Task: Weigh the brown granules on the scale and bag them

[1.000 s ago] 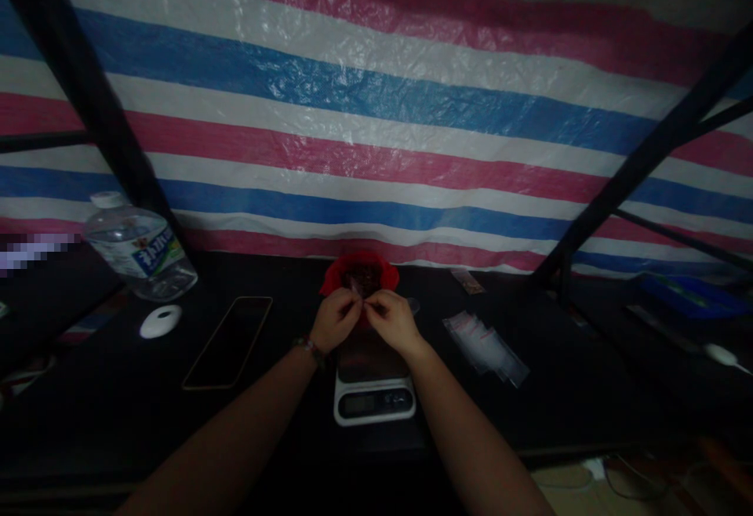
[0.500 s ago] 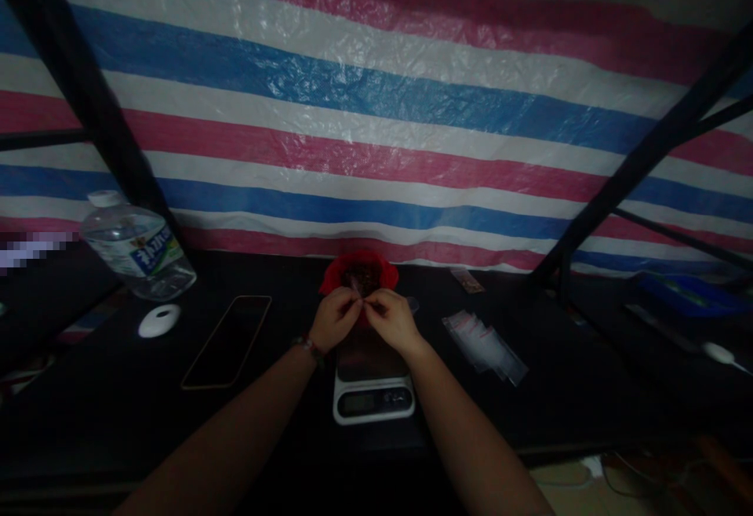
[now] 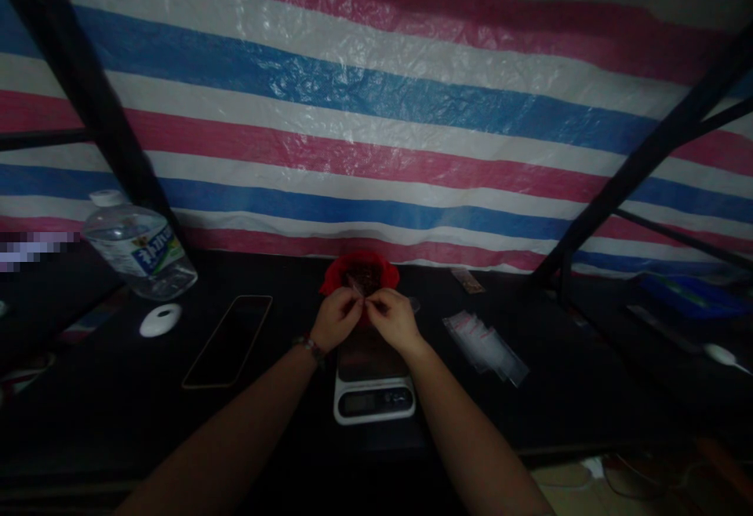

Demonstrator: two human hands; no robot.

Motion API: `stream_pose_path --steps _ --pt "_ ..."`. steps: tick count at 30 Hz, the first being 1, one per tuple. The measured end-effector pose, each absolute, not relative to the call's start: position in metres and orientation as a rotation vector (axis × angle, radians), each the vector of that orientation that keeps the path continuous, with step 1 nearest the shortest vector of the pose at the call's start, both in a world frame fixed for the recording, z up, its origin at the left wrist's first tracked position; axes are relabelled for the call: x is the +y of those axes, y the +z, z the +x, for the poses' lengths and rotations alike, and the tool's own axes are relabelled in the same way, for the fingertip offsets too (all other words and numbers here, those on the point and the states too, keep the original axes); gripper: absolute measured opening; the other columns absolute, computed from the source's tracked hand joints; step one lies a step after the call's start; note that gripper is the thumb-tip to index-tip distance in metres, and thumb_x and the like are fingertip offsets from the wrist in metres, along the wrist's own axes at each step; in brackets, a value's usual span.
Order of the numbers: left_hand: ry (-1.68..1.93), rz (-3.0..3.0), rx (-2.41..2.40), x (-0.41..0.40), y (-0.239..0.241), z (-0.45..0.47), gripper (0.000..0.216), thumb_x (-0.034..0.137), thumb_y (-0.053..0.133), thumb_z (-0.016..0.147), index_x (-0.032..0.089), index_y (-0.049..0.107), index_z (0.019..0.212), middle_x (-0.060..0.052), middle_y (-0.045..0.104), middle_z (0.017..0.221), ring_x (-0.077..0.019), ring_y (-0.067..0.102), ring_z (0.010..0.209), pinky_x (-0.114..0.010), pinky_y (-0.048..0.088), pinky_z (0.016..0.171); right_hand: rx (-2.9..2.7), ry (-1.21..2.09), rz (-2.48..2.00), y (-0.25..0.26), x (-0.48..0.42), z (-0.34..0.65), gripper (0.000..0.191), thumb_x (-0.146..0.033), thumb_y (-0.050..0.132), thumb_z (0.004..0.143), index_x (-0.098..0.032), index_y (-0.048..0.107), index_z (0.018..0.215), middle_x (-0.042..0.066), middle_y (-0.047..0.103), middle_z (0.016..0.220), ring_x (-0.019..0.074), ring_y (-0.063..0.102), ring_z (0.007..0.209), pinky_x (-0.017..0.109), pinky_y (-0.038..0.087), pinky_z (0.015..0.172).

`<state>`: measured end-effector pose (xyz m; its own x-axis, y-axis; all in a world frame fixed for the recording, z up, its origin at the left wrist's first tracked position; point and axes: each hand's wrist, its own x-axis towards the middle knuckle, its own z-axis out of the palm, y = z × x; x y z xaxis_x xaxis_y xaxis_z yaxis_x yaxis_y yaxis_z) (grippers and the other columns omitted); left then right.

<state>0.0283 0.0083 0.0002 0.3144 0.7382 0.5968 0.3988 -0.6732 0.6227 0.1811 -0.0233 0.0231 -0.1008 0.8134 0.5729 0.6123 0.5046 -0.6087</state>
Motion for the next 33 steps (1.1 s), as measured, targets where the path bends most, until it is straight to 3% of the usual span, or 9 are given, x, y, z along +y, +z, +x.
stream_pose_path --steps 12,17,23,29,33 --pt "1.358 2.268 1.072 -0.001 0.002 0.033 0.012 0.016 0.051 0.073 0.017 0.054 0.062 -0.001 0.056 0.062 -0.0143 0.053 0.062 -0.025 0.039 0.058 -1.599 0.116 -1.344 0.023 -0.019 0.189 0.01 -0.016 0.054 0.071 -0.02 0.054 0.062 -0.001 0.054 0.063 0.0143 0.052 0.062 0.026 0.04 0.061" --pt "1.352 2.216 1.052 0.002 0.002 0.03 0.015 0.019 0.047 0.079 0.017 0.059 0.07 -0.003 0.061 0.07 -0.0154 0.057 0.069 -0.026 0.042 0.065 -1.718 0.198 -1.174 0.025 -0.021 0.185 0.011 -0.012 0.051 0.072 -0.019 0.057 0.077 0.002 0.057 0.077 0.015 0.055 0.073 0.025 0.045 0.065" --pt "1.35 2.23 1.132 0.005 0.0 0.028 0.017 0.02 0.046 0.08 0.018 0.056 0.067 -0.002 0.057 0.065 -0.0151 0.055 0.065 -0.025 0.041 0.06 -1.912 0.184 -1.041 0.021 -0.021 0.185 0.027 -0.004 0.045 0.074 -0.02 0.065 0.081 0.007 0.059 0.105 0.0176 0.056 0.102 0.032 0.047 0.089" --pt "1.363 2.267 1.073 0.005 0.0 0.029 0.017 0.023 0.046 0.082 0.017 0.057 0.07 -0.003 0.058 0.068 -0.0155 0.055 0.067 -0.026 0.043 0.062 -1.951 0.194 -1.104 0.019 -0.022 0.185 0.029 -0.012 0.049 0.082 -0.022 0.067 0.102 0.006 0.065 0.103 0.0173 0.061 0.096 0.031 0.05 0.089" --pt "1.362 2.317 1.027 0.005 0.0 0.029 0.017 0.022 0.046 0.083 0.018 0.057 0.071 -0.003 0.059 0.069 -0.0155 0.056 0.069 -0.027 0.044 0.063 -1.953 0.193 -1.143 0.019 -0.021 0.184 0.029 -0.015 0.049 0.085 -0.022 0.067 0.106 0.006 0.067 0.101 0.0173 0.062 0.094 0.031 0.05 0.087"
